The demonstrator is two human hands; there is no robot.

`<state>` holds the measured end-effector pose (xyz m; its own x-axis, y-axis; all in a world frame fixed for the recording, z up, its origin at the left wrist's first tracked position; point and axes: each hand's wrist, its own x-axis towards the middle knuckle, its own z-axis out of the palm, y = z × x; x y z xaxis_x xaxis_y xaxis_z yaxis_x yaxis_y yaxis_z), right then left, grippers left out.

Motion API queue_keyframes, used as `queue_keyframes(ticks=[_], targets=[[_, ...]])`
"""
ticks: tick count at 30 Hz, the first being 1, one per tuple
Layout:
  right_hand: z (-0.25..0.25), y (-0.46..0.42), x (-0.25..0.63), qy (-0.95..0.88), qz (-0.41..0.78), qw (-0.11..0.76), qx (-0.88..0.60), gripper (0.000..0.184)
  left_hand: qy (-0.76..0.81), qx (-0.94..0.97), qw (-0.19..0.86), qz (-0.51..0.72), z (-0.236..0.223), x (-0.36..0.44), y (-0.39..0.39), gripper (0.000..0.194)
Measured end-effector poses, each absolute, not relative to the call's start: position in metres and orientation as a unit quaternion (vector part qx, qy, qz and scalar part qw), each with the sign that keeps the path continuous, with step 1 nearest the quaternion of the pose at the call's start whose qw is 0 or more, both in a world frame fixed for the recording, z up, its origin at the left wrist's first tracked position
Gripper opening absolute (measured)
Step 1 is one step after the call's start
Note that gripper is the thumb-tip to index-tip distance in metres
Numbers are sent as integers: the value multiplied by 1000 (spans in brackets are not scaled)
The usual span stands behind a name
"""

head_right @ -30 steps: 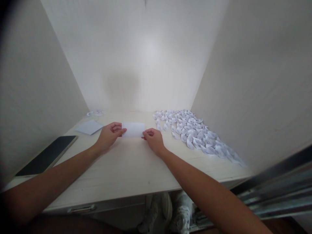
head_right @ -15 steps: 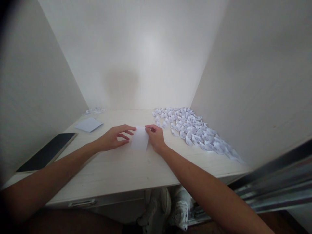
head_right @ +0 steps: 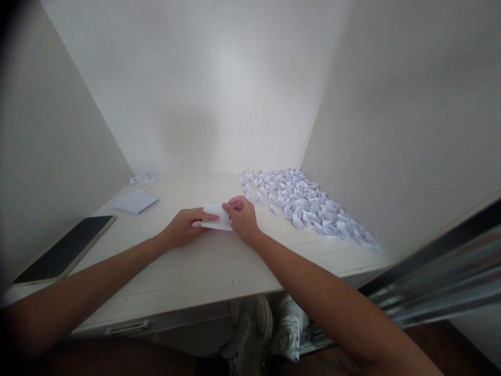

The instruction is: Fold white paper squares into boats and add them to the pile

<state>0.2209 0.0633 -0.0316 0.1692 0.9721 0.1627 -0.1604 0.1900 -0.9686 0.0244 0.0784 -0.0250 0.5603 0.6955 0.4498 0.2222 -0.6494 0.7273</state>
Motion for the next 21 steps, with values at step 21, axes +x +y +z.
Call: queue_keyframes(ticks=[21], targets=[[-26, 49, 219, -572, 419, 568, -419, 28, 339, 583, 495, 548, -16, 36, 63, 44]])
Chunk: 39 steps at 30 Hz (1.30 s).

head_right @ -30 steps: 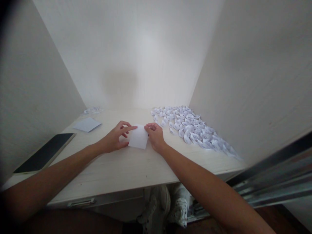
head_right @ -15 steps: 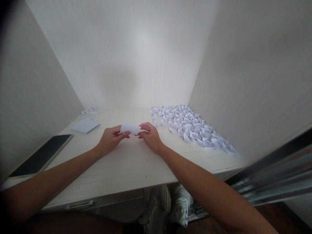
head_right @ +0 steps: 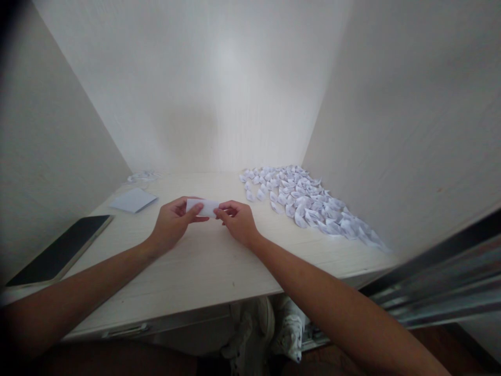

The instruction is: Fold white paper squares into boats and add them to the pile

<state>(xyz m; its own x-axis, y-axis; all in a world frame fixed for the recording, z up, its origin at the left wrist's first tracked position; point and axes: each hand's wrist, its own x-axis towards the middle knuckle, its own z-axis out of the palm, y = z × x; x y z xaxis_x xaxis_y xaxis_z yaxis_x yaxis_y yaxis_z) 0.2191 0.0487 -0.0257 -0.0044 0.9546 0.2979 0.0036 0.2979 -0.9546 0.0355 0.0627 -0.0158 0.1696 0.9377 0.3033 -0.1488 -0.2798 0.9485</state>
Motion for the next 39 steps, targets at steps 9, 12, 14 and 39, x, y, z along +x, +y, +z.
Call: queue_keyframes(ticks=[9, 12, 14, 39], targets=[[-24, 48, 217, -568, 422, 573, -414, 30, 343, 581, 487, 554, -13, 35, 60, 57], [-24, 47, 217, -564, 430, 574, -408, 28, 354, 578, 488, 550, -10, 35, 59, 59], [-24, 46, 217, -562, 441, 573, -403, 29, 360, 575, 486, 551, -10, 34, 59, 58], [-24, 46, 221, -598, 415, 549, -412, 30, 358, 587, 484, 541, -12, 32, 62, 44]])
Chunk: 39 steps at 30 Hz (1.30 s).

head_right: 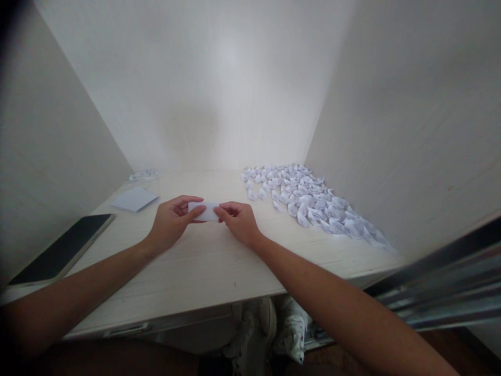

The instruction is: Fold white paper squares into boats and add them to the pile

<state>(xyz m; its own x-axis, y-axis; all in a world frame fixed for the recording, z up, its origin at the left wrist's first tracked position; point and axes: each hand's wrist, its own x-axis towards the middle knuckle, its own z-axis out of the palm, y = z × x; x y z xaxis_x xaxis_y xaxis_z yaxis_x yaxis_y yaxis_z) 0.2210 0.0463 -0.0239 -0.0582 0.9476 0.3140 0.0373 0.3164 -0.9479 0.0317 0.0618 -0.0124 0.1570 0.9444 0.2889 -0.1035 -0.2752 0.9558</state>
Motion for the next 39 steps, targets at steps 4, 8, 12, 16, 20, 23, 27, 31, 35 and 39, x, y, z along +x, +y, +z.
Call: queue_keyframes(ticks=[4, 8, 12, 16, 20, 23, 27, 31, 35, 39], targets=[[-22, 45, 221, -605, 405, 547, -413, 30, 365, 598, 470, 536, -12, 31, 63, 40], [-24, 46, 220, -611, 390, 553, -412, 26, 384, 632, 430, 517, -12, 30, 62, 35], [-26, 46, 219, -625, 367, 553, -411, 21, 378, 673, 435, 463, -11, 30, 60, 34], [-24, 42, 218, -658, 332, 536, -412, 19, 370, 708, 407, 443, -8, 28, 57, 30], [-20, 37, 216, -697, 273, 523, -408, 18, 354, 742, 359, 441, -5, 27, 54, 33], [-21, 35, 213, -684, 262, 546, -407, 13, 345, 748, 350, 446, -3, 28, 52, 31], [-23, 36, 209, -633, 318, 596, -378, 24, 346, 717, 368, 480, -4, 31, 48, 33], [-25, 41, 208, -597, 401, 598, -354, 26, 346, 705, 400, 472, -5, 31, 48, 33], [-26, 44, 210, -581, 429, 590, -360, 29, 362, 702, 404, 461, -6, 28, 53, 28], [-24, 42, 211, -578, 439, 582, -367, 31, 354, 701, 426, 450, -5, 27, 56, 31]])
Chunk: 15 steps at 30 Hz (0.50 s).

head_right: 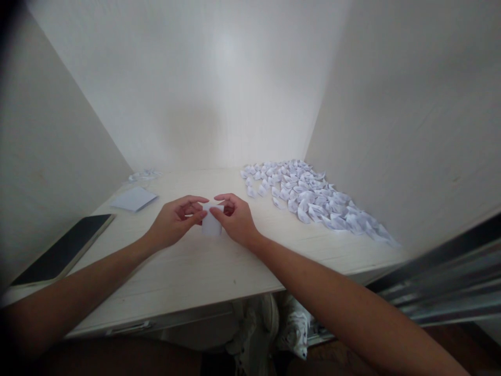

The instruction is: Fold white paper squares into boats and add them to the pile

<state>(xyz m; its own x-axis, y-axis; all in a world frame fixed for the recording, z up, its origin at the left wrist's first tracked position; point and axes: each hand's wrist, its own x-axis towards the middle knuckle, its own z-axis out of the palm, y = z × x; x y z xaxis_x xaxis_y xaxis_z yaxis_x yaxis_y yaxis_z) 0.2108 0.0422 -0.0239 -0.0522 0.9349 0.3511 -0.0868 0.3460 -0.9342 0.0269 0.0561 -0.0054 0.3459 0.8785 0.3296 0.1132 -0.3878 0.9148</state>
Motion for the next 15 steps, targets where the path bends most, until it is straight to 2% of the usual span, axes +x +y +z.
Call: queue_keyframes(ticks=[15], targets=[[-26, 42, 211, -577, 422, 582, -387, 27, 365, 700, 437, 432, -2, 26, 56, 37]])
